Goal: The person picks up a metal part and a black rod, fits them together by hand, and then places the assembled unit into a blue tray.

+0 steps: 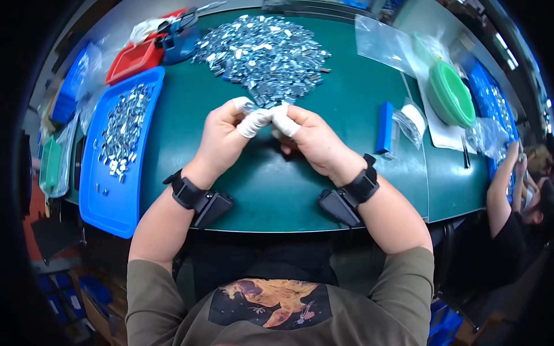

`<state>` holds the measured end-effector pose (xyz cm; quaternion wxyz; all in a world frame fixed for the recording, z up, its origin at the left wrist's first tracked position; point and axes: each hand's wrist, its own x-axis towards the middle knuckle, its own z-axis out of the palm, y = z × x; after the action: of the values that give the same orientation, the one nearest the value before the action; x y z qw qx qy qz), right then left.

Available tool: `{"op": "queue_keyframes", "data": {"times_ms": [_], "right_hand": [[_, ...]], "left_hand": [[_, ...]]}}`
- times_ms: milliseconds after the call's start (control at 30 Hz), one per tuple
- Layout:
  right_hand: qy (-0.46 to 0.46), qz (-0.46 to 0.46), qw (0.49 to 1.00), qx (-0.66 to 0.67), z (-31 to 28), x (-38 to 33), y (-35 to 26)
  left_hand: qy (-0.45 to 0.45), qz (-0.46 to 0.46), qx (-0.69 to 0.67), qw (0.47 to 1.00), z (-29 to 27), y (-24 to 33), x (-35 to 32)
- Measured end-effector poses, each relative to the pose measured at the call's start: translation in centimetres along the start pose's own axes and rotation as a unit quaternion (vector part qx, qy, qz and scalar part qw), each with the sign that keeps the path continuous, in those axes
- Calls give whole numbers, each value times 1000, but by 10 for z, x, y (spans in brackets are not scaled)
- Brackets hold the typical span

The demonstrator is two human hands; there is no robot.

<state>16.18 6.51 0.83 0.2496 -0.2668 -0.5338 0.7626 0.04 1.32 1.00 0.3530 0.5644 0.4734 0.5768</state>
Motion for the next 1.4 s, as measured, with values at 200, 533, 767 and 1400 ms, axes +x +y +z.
{"op": "queue_keyframes", "data": {"times_ms": [200, 533, 767, 1400], "right_hand": [[-33, 3, 999, -12, 0, 1, 2], [-6, -23, 1000, -14, 4, 1, 5], [-23, -15, 1000, -10, 0, -1, 5], [-22, -11, 999, -20, 2, 0, 5]], "left_hand": [[-45, 34, 90, 994, -8, 7, -5], [-45, 53, 78, 994, -7, 6, -6], [-35, 60, 60, 996, -5, 6, -6], [-16, 100, 90, 991, -6, 7, -5]]}}
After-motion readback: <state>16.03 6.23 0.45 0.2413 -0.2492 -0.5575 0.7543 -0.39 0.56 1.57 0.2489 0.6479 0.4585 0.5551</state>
